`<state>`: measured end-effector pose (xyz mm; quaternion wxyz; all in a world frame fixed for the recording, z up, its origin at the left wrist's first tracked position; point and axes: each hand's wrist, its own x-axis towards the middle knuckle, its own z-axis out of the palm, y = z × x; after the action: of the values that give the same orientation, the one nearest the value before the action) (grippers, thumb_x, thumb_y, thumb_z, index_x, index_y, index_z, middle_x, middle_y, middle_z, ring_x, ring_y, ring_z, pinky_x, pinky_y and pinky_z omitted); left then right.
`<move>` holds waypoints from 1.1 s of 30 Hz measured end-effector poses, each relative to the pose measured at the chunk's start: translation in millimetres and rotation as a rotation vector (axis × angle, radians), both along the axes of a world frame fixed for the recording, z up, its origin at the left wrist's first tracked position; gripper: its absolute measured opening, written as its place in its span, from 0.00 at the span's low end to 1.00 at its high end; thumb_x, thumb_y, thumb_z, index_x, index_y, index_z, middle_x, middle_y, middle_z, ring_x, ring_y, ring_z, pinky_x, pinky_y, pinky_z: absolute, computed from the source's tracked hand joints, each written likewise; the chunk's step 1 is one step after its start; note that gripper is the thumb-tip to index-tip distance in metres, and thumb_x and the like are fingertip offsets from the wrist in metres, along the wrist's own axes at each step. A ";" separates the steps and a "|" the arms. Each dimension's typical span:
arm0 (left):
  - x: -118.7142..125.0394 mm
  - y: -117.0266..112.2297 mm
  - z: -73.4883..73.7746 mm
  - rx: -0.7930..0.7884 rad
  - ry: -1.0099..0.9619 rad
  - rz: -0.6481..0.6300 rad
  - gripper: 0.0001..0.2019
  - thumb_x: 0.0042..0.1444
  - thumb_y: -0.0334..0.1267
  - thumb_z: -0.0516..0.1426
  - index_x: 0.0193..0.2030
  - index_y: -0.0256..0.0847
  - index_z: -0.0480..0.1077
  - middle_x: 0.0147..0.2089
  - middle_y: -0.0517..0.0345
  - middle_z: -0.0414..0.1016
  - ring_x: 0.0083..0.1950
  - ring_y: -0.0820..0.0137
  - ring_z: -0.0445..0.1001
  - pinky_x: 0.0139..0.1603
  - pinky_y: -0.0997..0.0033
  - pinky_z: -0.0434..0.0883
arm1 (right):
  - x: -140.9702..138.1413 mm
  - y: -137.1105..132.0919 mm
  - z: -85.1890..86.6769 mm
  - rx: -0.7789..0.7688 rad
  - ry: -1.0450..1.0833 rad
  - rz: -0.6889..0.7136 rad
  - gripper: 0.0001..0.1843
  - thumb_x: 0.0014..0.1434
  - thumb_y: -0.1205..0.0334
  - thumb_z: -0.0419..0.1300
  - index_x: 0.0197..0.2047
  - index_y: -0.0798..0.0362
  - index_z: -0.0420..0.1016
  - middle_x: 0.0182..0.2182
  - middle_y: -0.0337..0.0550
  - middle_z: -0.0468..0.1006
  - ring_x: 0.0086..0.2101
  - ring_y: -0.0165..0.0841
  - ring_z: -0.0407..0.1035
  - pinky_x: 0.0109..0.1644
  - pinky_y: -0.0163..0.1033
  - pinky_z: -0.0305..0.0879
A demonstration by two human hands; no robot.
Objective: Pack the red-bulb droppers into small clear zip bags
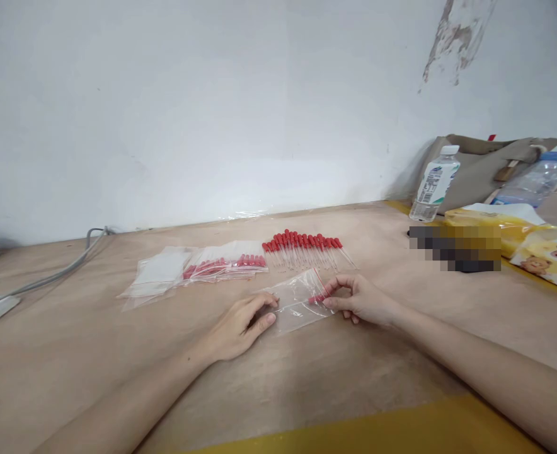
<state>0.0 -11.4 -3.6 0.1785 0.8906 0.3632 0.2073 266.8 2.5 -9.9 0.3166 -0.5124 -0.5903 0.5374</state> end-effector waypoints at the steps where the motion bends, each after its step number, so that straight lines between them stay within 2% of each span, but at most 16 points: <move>1: -0.3 0.3 -0.2 -0.003 -0.004 -0.014 0.10 0.62 0.40 0.48 0.48 0.43 0.62 0.52 0.54 0.67 0.53 0.65 0.66 0.53 0.63 0.64 | 0.6 0.3 0.6 -0.014 0.023 -0.003 0.18 0.41 0.53 0.66 0.30 0.53 0.65 0.14 0.29 0.65 0.13 0.19 0.52 0.13 0.27 0.46; 6: -0.3 0.6 0.4 -0.012 -0.022 -0.053 0.10 0.60 0.40 0.50 0.47 0.42 0.62 0.54 0.52 0.66 0.55 0.64 0.65 0.54 0.62 0.63 | 4.1 4.8 0.4 -0.058 0.183 -0.008 0.17 0.44 0.50 0.63 0.28 0.53 0.63 0.11 0.26 0.60 0.09 0.18 0.41 0.12 0.29 0.34; 8: -0.1 0.2 1.6 -0.023 -0.031 -0.050 0.07 0.61 0.40 0.50 0.42 0.41 0.63 0.54 0.51 0.67 0.55 0.64 0.65 0.53 0.62 0.64 | 7.1 9.3 -1.1 -0.029 0.153 -0.052 0.17 0.47 0.48 0.60 0.30 0.53 0.63 0.14 0.30 0.66 0.09 0.18 0.41 0.12 0.30 0.34; 10: -0.2 -0.3 2.9 -0.038 -0.032 -0.051 0.07 0.61 0.40 0.49 0.38 0.40 0.63 0.53 0.50 0.67 0.56 0.63 0.65 0.51 0.62 0.65 | 13.3 16.2 -3.0 0.079 0.039 -0.121 0.17 0.48 0.48 0.58 0.31 0.53 0.65 0.19 0.35 0.71 0.11 0.19 0.46 0.13 0.31 0.40; 13: -1.3 -0.8 3.7 -0.049 -0.015 -0.049 0.08 0.62 0.40 0.48 0.35 0.40 0.63 0.53 0.51 0.68 0.57 0.63 0.63 0.50 0.63 0.65 | 29.8 31.1 -6.2 0.373 -0.191 -0.260 0.15 0.50 0.50 0.57 0.29 0.55 0.69 0.22 0.39 0.72 0.18 0.24 0.58 0.21 0.31 0.52; 15: -2.3 -0.7 3.1 -0.043 0.001 -0.030 0.07 0.61 0.40 0.49 0.41 0.41 0.63 0.54 0.51 0.66 0.56 0.63 0.64 0.50 0.63 0.65 | 43.6 43.8 -9.2 0.523 -0.344 -0.353 0.14 0.51 0.52 0.55 0.28 0.55 0.71 0.23 0.40 0.73 0.21 0.27 0.61 0.26 0.33 0.56; 16: -2.7 -0.5 2.6 -0.035 0.006 -0.017 0.09 0.61 0.41 0.49 0.46 0.42 0.62 0.55 0.52 0.65 0.55 0.63 0.65 0.51 0.62 0.65 | 50.2 50.8 -10.9 0.551 -0.410 -0.392 0.13 0.52 0.53 0.55 0.28 0.54 0.71 0.23 0.41 0.73 0.22 0.27 0.62 0.27 0.34 0.56; 19: -3.3 0.6 0.7 -0.005 0.023 -0.028 0.18 0.60 0.41 0.51 0.56 0.45 0.58 0.57 0.53 0.65 0.56 0.63 0.64 0.55 0.60 0.64 | 64.6 73.9 -15.7 0.503 -0.506 -0.488 0.10 0.50 0.56 0.57 0.30 0.55 0.72 0.27 0.44 0.75 0.26 0.30 0.66 0.30 0.35 0.59; 22: -3.5 2.0 -0.5 0.007 0.037 -0.080 0.16 0.61 0.40 0.50 0.55 0.46 0.63 0.58 0.55 0.64 0.59 0.63 0.61 0.58 0.60 0.62 | 67.8 97.4 -16.4 0.423 -0.531 -0.551 0.13 0.47 0.56 0.59 0.35 0.56 0.72 0.31 0.47 0.76 0.31 0.32 0.69 0.34 0.34 0.61; 25: -3.8 2.2 -0.3 -0.007 0.043 -0.090 0.15 0.62 0.40 0.49 0.55 0.47 0.65 0.60 0.55 0.62 0.61 0.63 0.60 0.58 0.59 0.61 | 62.4 117.5 -12.3 0.341 -0.572 -0.569 0.18 0.43 0.55 0.62 0.37 0.56 0.71 0.33 0.49 0.76 0.32 0.34 0.69 0.33 0.35 0.62; 28: -4.1 1.8 0.6 -0.027 0.047 -0.080 0.15 0.62 0.40 0.48 0.54 0.48 0.67 0.60 0.56 0.62 0.61 0.62 0.59 0.59 0.58 0.60 | 54.0 131.7 -7.4 0.270 -0.584 -0.560 0.15 0.39 0.58 0.65 0.30 0.56 0.71 0.25 0.47 0.74 0.27 0.35 0.68 0.26 0.35 0.59; 30: -4.1 1.5 0.7 -0.030 0.053 -0.071 0.15 0.63 0.40 0.47 0.54 0.48 0.67 0.60 0.56 0.62 0.61 0.62 0.59 0.60 0.58 0.60 | 49.1 137.7 -5.3 0.234 -0.576 -0.532 0.09 0.38 0.62 0.65 0.23 0.55 0.70 0.17 0.43 0.69 0.23 0.34 0.66 0.23 0.35 0.55; 33: -3.8 1.7 -0.6 -0.017 0.056 -0.072 0.16 0.62 0.40 0.49 0.55 0.48 0.66 0.60 0.55 0.62 0.61 0.62 0.60 0.59 0.58 0.61 | 46.2 141.7 -4.0 0.218 -0.530 -0.490 0.09 0.40 0.64 0.64 0.19 0.55 0.67 0.10 0.37 0.61 0.17 0.30 0.61 0.21 0.34 0.51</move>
<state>-3.8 -9.7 -4.2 0.1832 0.9070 0.3378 0.1726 313.0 144.1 -13.9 0.3247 -0.7231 -0.5653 0.2284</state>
